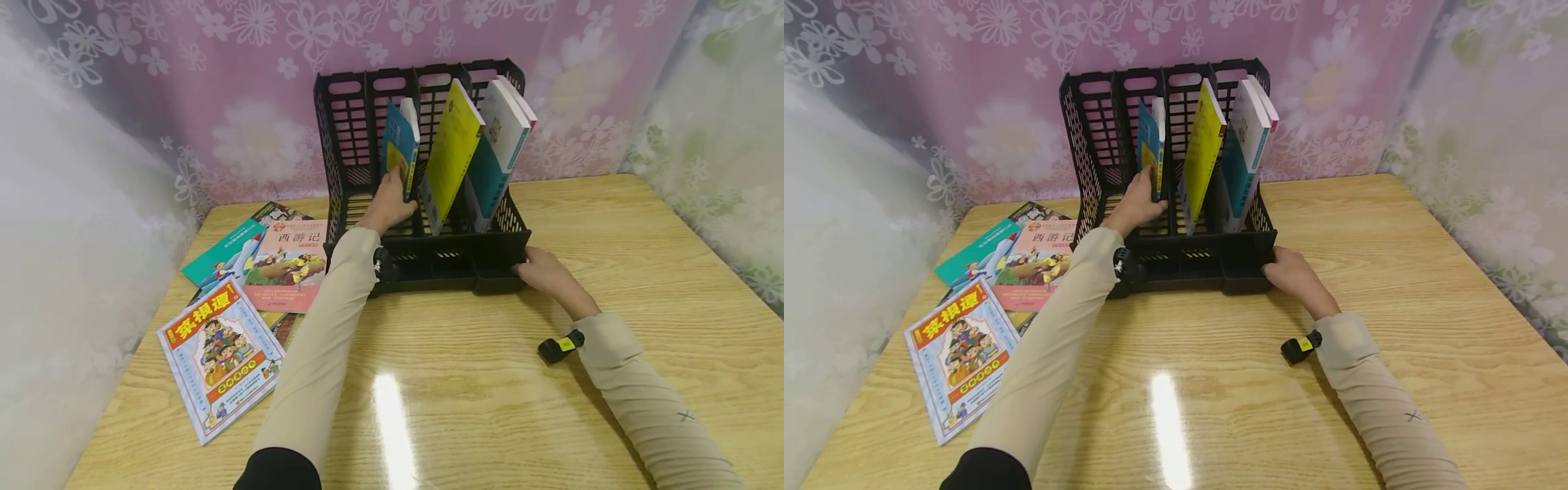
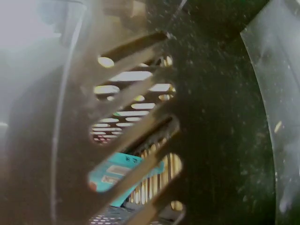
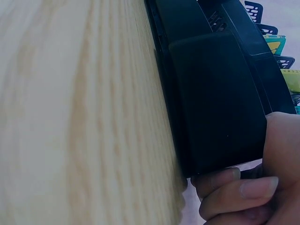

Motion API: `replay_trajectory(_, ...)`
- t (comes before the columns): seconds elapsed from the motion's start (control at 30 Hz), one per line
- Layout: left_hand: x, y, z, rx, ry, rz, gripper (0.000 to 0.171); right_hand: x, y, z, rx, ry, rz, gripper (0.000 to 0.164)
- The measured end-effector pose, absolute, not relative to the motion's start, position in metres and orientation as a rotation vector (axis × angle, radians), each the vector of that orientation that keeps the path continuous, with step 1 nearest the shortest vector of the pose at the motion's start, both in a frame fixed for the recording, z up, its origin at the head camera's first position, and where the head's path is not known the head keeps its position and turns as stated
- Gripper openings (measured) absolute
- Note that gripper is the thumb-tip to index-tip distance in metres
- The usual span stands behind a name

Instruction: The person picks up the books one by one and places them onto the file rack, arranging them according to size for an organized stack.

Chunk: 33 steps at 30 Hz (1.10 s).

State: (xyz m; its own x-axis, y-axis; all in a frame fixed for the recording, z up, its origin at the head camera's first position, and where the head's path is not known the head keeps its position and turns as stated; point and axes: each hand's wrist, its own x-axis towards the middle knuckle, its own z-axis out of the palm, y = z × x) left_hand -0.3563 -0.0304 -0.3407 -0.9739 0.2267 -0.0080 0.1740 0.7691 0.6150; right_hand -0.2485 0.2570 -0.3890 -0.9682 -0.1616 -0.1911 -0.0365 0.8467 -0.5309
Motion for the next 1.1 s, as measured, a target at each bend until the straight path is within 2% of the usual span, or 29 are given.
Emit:
replay_trajectory(0.33,-0.344,-0.027,-0.329,0.145,2.858,1.139,0.087,-0.247,0.26,-0.39,-0.13,2.758,-0.795,0.053)
replay_trajectory(0.53,-0.329,-0.034,-0.324,0.135,2.864,1.244,0.072,-0.247,0.26,-0.392,-0.141,2.767,-0.805,0.047)
replay_trajectory(0.73,-0.304,-0.052,-0.327,0.294,2.872,1.551,0.055,-0.246,0.259,-0.392,-0.138,2.755,-0.806,0.051)
replay_trajectory(0.97,-0.282,-0.079,-0.333,0.374,2.936,1.814,0.035,-0.249,0.257,-0.393,-0.146,2.775,-0.805,0.044)
replay_trajectory(1.1,-0.273,-0.098,-0.335,0.358,3.02,1.839,0.029,-0.25,0.258,-0.392,-0.139,2.755,-0.818,0.049)
